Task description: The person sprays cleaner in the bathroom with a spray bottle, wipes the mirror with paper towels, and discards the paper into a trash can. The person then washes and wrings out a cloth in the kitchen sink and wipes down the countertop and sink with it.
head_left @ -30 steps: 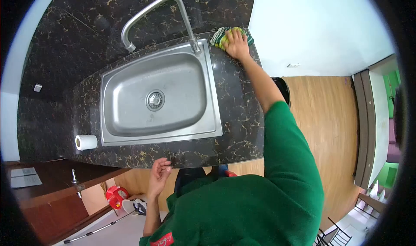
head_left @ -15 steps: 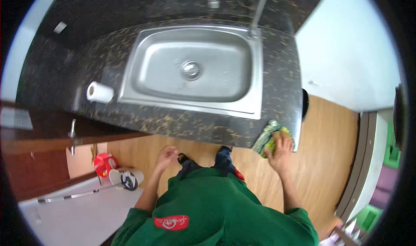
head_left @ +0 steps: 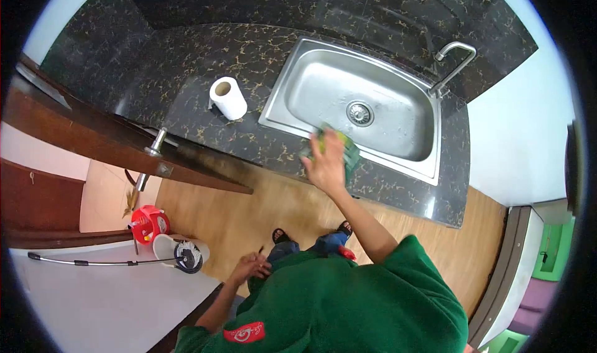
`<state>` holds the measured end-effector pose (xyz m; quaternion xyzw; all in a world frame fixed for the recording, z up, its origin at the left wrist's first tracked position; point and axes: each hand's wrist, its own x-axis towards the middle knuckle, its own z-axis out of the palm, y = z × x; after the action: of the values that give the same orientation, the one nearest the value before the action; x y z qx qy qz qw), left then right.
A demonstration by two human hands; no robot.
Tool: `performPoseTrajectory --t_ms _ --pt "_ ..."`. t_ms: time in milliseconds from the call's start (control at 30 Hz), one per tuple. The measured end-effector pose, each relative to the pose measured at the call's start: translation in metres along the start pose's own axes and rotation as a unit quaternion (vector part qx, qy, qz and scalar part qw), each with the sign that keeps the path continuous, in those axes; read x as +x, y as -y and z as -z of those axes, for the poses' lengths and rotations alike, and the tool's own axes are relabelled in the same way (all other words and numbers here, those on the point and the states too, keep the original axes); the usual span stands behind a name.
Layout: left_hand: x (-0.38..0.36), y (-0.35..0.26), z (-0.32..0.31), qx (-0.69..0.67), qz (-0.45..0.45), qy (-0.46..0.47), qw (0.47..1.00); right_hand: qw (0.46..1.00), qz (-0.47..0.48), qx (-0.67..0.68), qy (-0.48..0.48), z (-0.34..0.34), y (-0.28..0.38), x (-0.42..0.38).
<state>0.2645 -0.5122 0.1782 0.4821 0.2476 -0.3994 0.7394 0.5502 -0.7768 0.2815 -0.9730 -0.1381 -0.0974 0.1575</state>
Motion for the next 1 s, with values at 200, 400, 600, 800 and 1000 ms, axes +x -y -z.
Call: performPoseTrajectory --t_ms 200,400,600,800,1000 --pt "0.068 -0.164 0.017 0.197 -0.314 -0.071 0.926 0.982 0.187 -0.001 0.037 -0.059 0.063 0.071" --pt "0.009 -0.347 -0.052 0.349 -0.559 -0.289 0.695 0.980 0.156 -0.016 0.124 -0.008 0.030 -0.003" --pt "0.063 -0.430 -0.028 0.555 -0.427 -0.340 0.628 0.986 0.143 -0.012 0.090 -0.037 0.063 0.041" --pt "0.033 -0.486 -0.019 0.477 -0.175 -0.354 0.785 0.985 0.157 0.039 0.055 -0.093 0.089 0.202" --pt "-0.006 -0.449 0.011 0.323 -0.280 -0.533 0.730 0.983 0.087 -0.027 -0.158 -0.177 0.023 0.461"
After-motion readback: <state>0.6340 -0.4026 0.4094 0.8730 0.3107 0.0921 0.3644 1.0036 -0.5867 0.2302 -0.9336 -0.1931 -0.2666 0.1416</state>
